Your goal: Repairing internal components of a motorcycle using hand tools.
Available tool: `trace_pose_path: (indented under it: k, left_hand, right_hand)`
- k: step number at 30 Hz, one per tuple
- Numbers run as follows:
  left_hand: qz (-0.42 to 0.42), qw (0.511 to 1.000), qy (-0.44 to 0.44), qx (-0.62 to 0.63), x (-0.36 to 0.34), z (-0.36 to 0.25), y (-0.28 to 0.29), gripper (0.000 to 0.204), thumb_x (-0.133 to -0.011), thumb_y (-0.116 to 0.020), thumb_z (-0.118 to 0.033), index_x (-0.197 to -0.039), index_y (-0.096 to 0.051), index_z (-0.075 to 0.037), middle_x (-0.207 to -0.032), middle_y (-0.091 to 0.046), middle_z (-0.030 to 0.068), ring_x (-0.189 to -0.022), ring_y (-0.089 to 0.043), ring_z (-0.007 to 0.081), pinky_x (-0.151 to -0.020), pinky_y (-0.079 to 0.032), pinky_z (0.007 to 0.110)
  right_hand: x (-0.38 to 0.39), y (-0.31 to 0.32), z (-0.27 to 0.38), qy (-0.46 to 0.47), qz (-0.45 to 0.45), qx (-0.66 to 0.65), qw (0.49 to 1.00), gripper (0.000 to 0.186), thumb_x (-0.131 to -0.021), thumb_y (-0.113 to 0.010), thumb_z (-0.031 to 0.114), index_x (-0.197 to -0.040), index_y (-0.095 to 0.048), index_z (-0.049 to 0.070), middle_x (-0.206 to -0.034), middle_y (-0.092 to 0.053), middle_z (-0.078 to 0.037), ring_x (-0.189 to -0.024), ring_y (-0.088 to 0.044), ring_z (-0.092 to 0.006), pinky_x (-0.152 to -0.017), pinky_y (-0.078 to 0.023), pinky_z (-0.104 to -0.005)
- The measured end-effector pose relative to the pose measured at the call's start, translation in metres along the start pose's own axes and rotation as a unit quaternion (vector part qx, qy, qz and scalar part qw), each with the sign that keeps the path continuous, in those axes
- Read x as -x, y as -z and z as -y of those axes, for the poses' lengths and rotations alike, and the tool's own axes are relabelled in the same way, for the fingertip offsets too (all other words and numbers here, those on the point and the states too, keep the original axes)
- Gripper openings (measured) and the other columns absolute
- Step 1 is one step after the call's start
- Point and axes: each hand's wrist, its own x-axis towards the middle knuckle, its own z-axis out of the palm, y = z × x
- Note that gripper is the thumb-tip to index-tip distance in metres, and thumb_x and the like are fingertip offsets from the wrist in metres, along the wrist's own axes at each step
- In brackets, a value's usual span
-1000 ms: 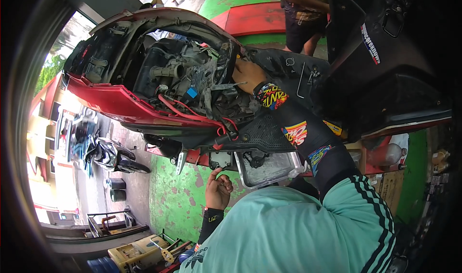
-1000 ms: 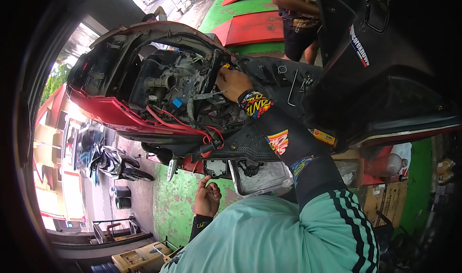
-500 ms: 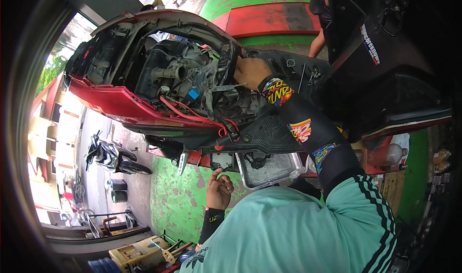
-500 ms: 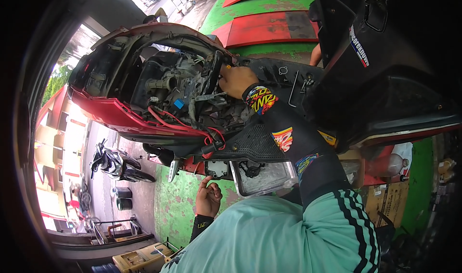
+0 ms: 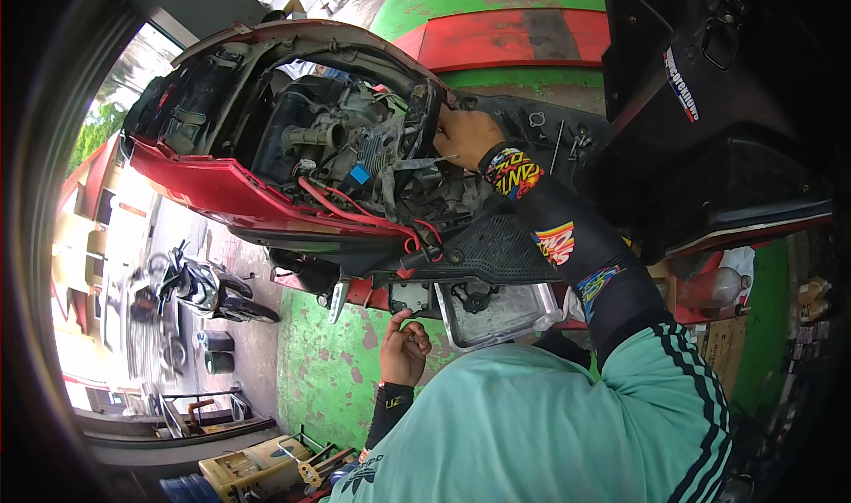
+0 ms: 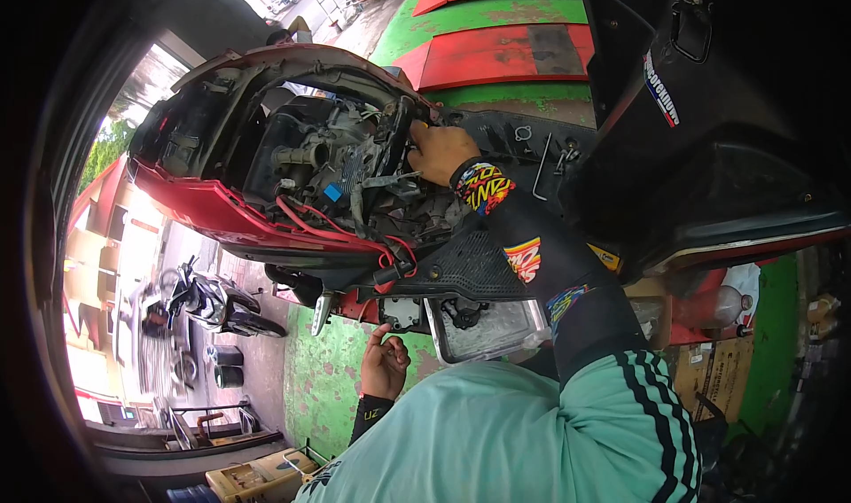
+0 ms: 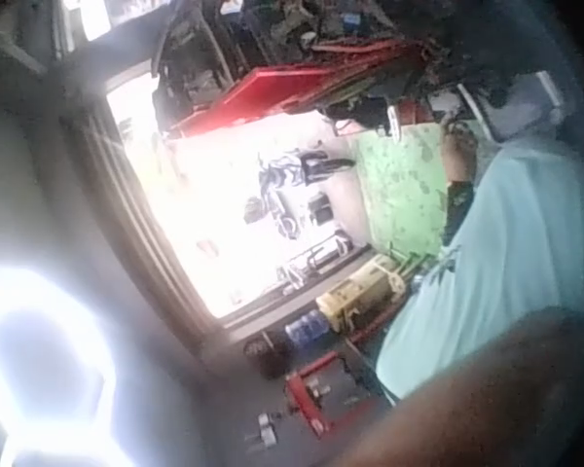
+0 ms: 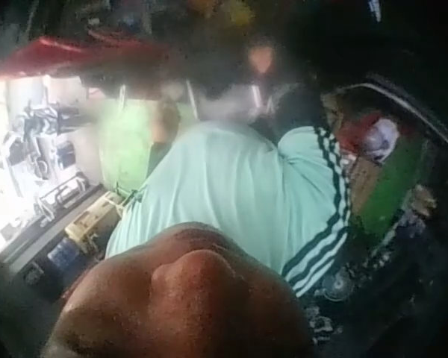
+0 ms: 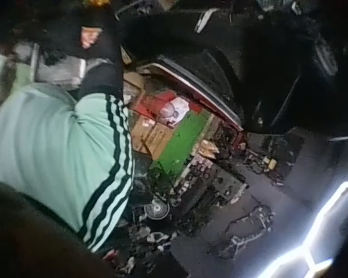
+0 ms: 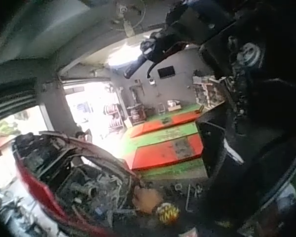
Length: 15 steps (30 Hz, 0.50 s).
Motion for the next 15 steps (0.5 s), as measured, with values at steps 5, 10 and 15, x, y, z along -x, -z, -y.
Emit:
trace_pose_path:
  k: [5, 10, 15]
  left_hand:
    - [-0.029, 0.999, 0.015, -0.012, 0.001, 0.003, -0.001, 0.034, -0.090, -0.041, -0.004, -0.122, -0.050, -0.007, -0.092, -0.059, 0.0075, -0.075, -0.053, 0.0183, -0.070, -0.044, 0.034]
    - [-0.022, 0.999, 0.027, -0.021, 0.002, 0.011, 0.011, 0.032, -0.090, -0.045, -0.002, -0.120, -0.050, -0.010, -0.098, -0.059, 0.0072, -0.083, -0.054, 0.0175, -0.074, -0.044, 0.032]
    - [0.099, 0.995, 0.006, -0.022, 0.001, 0.001, -0.005, 0.045, -0.091, -0.044, 0.005, -0.134, -0.044, -0.009, -0.133, -0.055, 0.0204, -0.116, -0.058, 0.0324, -0.103, -0.045, 0.047]
  right_hand:
    - [0.001, 0.006, -0.005, 0.007, 0.013, 0.026, 1.000, 0.036, -0.085, -0.053, 0.031, -0.108, -0.065, 0.006, -0.083, -0.070, -0.021, -0.081, -0.069, -0.0392, -0.078, -0.055, -0.0513]
    - [0.004, 0.006, 0.005, 0.001, 0.030, 0.042, 0.999, 0.039, -0.086, -0.053, 0.033, -0.115, -0.064, 0.008, -0.085, -0.070, -0.021, -0.083, -0.069, -0.0394, -0.078, -0.055, -0.0517]
    - [0.015, 0.006, -0.012, -0.047, -0.033, 0.041, 0.998, 0.036, -0.092, -0.051, 0.035, -0.115, -0.060, 0.009, -0.092, -0.069, -0.023, -0.088, -0.065, -0.0448, -0.079, -0.051, -0.0551]
